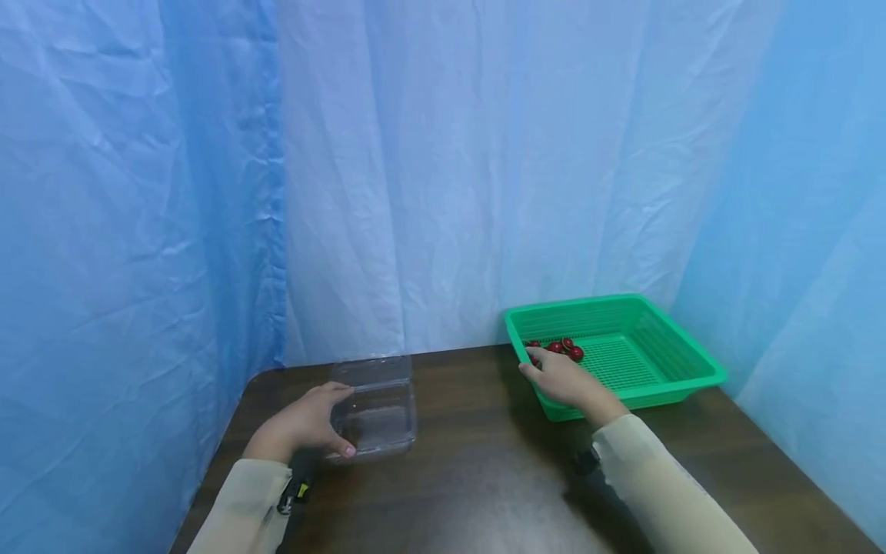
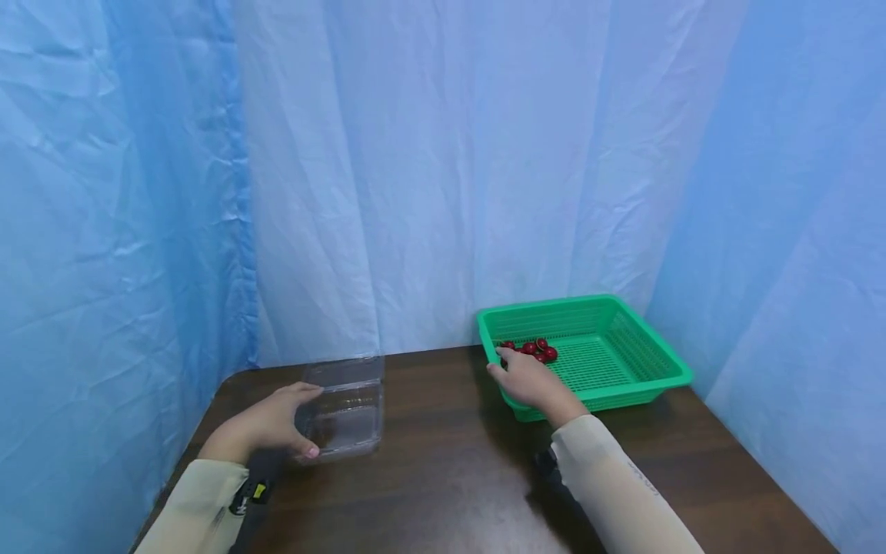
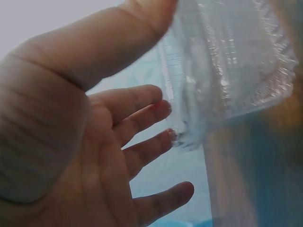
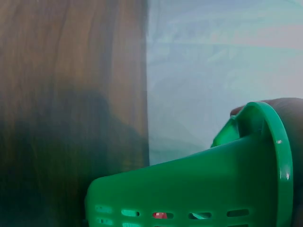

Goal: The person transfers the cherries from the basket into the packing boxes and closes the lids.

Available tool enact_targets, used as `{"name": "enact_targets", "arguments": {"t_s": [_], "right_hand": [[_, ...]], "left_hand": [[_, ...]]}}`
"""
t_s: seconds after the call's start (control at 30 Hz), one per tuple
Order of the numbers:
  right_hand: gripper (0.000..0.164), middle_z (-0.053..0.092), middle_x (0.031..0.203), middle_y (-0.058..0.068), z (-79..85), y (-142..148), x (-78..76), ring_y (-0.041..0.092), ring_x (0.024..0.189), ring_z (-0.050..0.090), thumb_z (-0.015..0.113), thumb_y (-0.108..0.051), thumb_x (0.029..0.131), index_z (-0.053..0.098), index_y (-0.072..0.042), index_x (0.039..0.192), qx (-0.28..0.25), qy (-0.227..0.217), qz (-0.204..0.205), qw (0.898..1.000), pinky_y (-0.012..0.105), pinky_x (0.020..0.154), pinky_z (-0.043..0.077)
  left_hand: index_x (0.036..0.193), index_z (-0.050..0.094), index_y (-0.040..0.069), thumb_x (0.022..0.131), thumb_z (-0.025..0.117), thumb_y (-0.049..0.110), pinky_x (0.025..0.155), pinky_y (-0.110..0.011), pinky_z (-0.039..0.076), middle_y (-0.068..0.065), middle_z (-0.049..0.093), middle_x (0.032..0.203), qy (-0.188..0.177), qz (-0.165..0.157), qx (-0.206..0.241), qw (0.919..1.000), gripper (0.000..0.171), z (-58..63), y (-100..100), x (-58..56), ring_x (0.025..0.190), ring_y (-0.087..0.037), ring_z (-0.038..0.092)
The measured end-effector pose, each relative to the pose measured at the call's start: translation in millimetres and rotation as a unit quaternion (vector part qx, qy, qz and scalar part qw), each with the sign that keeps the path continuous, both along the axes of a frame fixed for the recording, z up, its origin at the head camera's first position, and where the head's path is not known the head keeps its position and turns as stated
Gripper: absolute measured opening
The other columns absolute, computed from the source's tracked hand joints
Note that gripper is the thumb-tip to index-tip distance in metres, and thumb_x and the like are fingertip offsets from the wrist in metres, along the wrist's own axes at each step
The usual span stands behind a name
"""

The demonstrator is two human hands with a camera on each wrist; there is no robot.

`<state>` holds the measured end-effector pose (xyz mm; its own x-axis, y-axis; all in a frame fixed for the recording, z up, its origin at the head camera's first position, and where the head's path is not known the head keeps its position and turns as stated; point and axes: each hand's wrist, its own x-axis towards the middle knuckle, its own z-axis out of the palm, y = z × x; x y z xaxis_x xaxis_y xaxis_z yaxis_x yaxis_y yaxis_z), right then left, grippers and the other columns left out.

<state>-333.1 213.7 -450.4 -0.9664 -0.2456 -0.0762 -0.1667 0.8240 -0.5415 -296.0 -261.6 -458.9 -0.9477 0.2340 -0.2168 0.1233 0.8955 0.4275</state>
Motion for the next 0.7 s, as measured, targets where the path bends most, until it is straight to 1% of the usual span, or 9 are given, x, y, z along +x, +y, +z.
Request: {"name": "enact_targets", "arguments": {"t_s": [0.13, 0.23, 0.37, 0.57, 0.7], "right_hand": [[0.073, 0.050, 0.175, 0.026, -2.1, -14, -1.8, 0.049, 0.159, 0.053, 0.051, -0.051, 0.120, 0.039, -0.004, 0.176, 0.003, 0.001, -0.006, 1.000, 0.073, 0.127, 0.045], [0.073, 0.051, 0.175, 0.024, -3.9, -25, -2.7, 0.048, 0.160, 0.052, 0.052, -0.050, 0.120, 0.039, -0.004, 0.176, 0.005, 0.003, -0.013, 1.000, 0.072, 0.129, 0.044], [0.073, 0.052, 0.175, 0.022, -5.8, -39, -2.3, 0.046, 0.161, 0.052, 0.054, -0.049, 0.120, 0.039, -0.005, 0.176, 0.007, 0.001, -0.017, 1.000, 0.070, 0.130, 0.044], [0.072, 0.051, 0.176, 0.020, -5.2, -55, -0.5, 0.045, 0.162, 0.051, 0.054, -0.049, 0.119, 0.041, -0.005, 0.175, -0.003, 0.000, -0.016, 1.000, 0.070, 0.131, 0.043], [0.072, 0.050, 0.177, 0.020, -4.7, -62, 0.2, 0.045, 0.162, 0.051, 0.053, -0.050, 0.119, 0.041, -0.006, 0.175, -0.011, 0.001, -0.019, 1.000, 0.069, 0.131, 0.043]], "left_hand": [[0.173, 0.048, 0.009, 0.072, 0.109, 0.037, 0.122, -0.077, 0.047, -0.023, 0.040, 0.181, -0.004, 0.003, 0.001, 1.0000, 0.122, 1.4, 14, -1.4, 0.166, -0.057, 0.036], [0.173, 0.047, 0.009, 0.072, 0.109, 0.037, 0.122, -0.078, 0.046, -0.024, 0.038, 0.181, -0.003, 0.005, -0.008, 0.9999, 0.121, 3.2, 20, -1.5, 0.166, -0.058, 0.034], [0.173, 0.048, 0.009, 0.072, 0.109, 0.036, 0.121, -0.078, 0.046, -0.026, 0.037, 0.181, 0.001, 0.005, -0.017, 0.9998, 0.121, 2.8, 21, -1.5, 0.166, -0.059, 0.033], [0.172, 0.049, 0.009, 0.071, 0.110, 0.036, 0.121, -0.078, 0.047, -0.025, 0.038, 0.181, 0.002, 0.010, -0.011, 0.9999, 0.120, 2.7, 23, 0.4, 0.166, -0.058, 0.035], [0.172, 0.049, 0.010, 0.072, 0.109, 0.035, 0.121, -0.078, 0.047, -0.024, 0.039, 0.181, 0.002, 0.012, -0.010, 0.9999, 0.119, 3.0, 24, -0.5, 0.165, -0.058, 0.036]]}}
